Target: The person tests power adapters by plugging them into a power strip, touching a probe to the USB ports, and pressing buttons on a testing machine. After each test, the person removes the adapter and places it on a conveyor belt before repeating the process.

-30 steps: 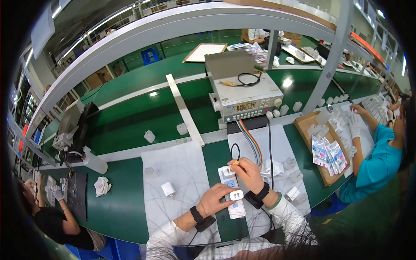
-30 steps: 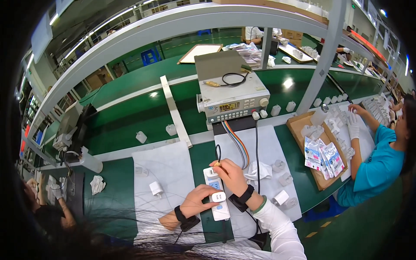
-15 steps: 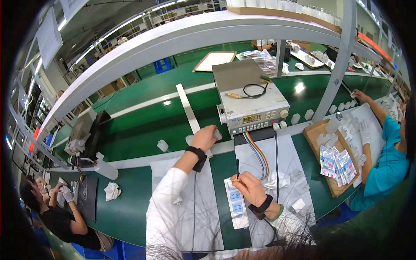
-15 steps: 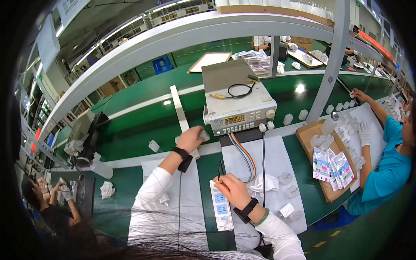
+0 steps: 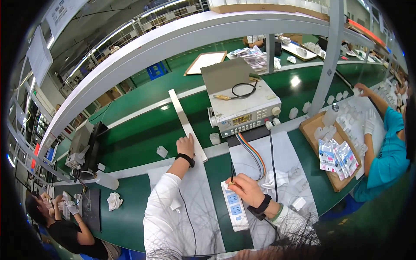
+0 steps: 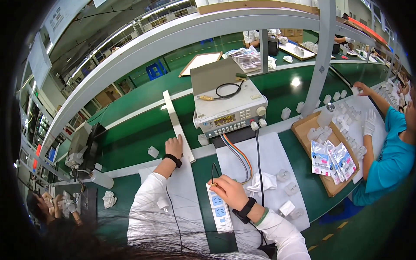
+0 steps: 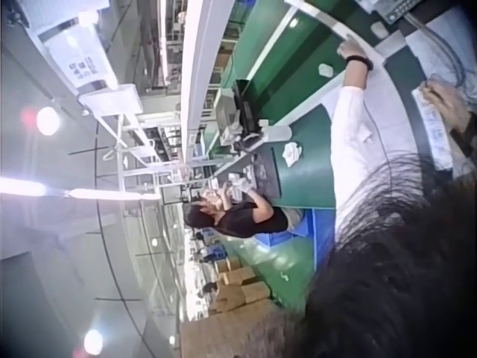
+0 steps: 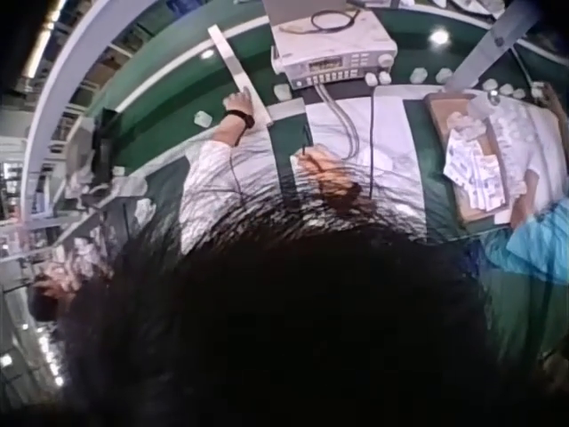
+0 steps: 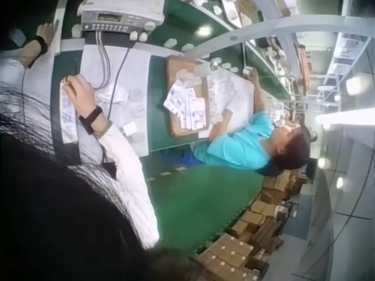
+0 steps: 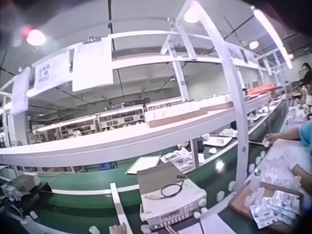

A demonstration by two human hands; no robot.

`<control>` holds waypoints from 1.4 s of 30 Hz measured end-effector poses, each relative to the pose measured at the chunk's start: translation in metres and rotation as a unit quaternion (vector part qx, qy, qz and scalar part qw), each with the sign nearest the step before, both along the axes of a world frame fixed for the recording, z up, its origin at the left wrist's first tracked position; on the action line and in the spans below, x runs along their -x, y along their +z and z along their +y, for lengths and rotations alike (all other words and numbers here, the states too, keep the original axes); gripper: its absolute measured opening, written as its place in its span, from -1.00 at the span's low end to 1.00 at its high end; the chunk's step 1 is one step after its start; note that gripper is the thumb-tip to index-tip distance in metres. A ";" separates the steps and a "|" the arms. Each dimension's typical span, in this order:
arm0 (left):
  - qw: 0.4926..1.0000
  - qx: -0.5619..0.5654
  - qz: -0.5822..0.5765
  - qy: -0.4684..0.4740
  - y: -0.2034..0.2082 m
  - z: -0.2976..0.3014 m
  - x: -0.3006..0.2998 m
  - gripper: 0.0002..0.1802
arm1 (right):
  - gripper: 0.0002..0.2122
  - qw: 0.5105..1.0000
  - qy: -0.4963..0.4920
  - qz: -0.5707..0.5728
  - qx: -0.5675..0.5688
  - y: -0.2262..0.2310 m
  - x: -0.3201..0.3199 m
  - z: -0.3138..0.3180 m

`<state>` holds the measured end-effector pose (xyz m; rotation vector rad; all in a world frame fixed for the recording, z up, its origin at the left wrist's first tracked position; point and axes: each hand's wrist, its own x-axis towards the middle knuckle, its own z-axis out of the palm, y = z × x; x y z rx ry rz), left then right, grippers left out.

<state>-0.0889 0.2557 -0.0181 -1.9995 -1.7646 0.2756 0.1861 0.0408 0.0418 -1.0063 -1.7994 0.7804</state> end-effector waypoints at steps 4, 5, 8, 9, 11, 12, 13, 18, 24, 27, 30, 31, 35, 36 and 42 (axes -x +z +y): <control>0.994 0.028 -0.087 -0.052 0.049 -0.026 0.000 -0.51 | -0.83 1.000 -0.009 0.004 0.003 -0.013 -0.006 0.003; 0.995 0.032 -0.086 -0.047 0.067 -0.044 0.005 -0.51 | -0.83 1.000 -0.008 0.007 0.000 -0.012 -0.002 0.003; 0.879 0.001 -0.462 -0.117 0.102 -0.097 0.009 -0.43 | -0.83 1.000 -0.005 0.012 0.003 -0.008 0.002 0.000; 0.790 0.050 -0.593 -0.147 0.099 -0.119 -0.001 -0.38 | -0.83 1.000 -0.012 0.011 0.001 -0.008 -0.001 0.000; 0.641 0.149 -0.729 -0.189 0.088 -0.164 -0.025 -0.36 | -0.83 1.000 -0.024 0.010 0.002 -0.009 -0.006 0.001; 0.602 0.197 -0.747 -0.203 0.081 -0.188 -0.037 -0.38 | -0.83 1.000 -0.024 0.011 -0.001 -0.010 -0.007 0.002; 0.568 0.235 -0.769 -0.175 0.074 -0.210 -0.047 -0.40 | -0.83 1.000 -0.021 0.014 -0.003 -0.011 -0.005 0.003; 0.528 0.338 -0.774 -0.089 0.055 -0.257 -0.077 -0.45 | -0.83 0.999 -0.004 0.039 0.019 -0.011 0.002 0.002; 0.682 0.293 -0.647 -0.171 0.062 -0.270 -0.092 -0.50 | -0.83 0.999 -0.007 0.033 0.015 -0.007 -0.001 -0.001; 0.738 0.237 -0.578 -0.257 0.063 -0.276 -0.095 -0.51 | -0.83 0.999 -0.011 0.029 0.011 -0.006 -0.001 0.000; 0.741 0.245 -0.572 -0.251 0.063 -0.279 -0.092 -0.48 | -0.83 0.999 -0.004 0.041 0.021 -0.007 0.001 0.001; 0.740 0.246 -0.573 -0.251 0.063 -0.278 -0.093 -0.48 | -0.83 0.999 -0.004 0.041 0.023 -0.007 0.000 0.001; 0.774 0.213 -0.531 -0.271 0.063 -0.272 -0.097 -0.46 | -0.82 1.000 -0.003 0.028 0.009 -0.005 -0.002 0.003; 0.788 0.203 -0.510 -0.279 0.061 -0.271 -0.098 -0.47 | -0.82 0.999 -0.003 0.031 0.016 -0.005 -0.002 0.004; 0.660 0.263 -0.635 -0.302 0.065 -0.253 -0.089 -0.41 | -0.82 1.000 -0.006 0.028 -0.004 -0.005 -0.002 0.003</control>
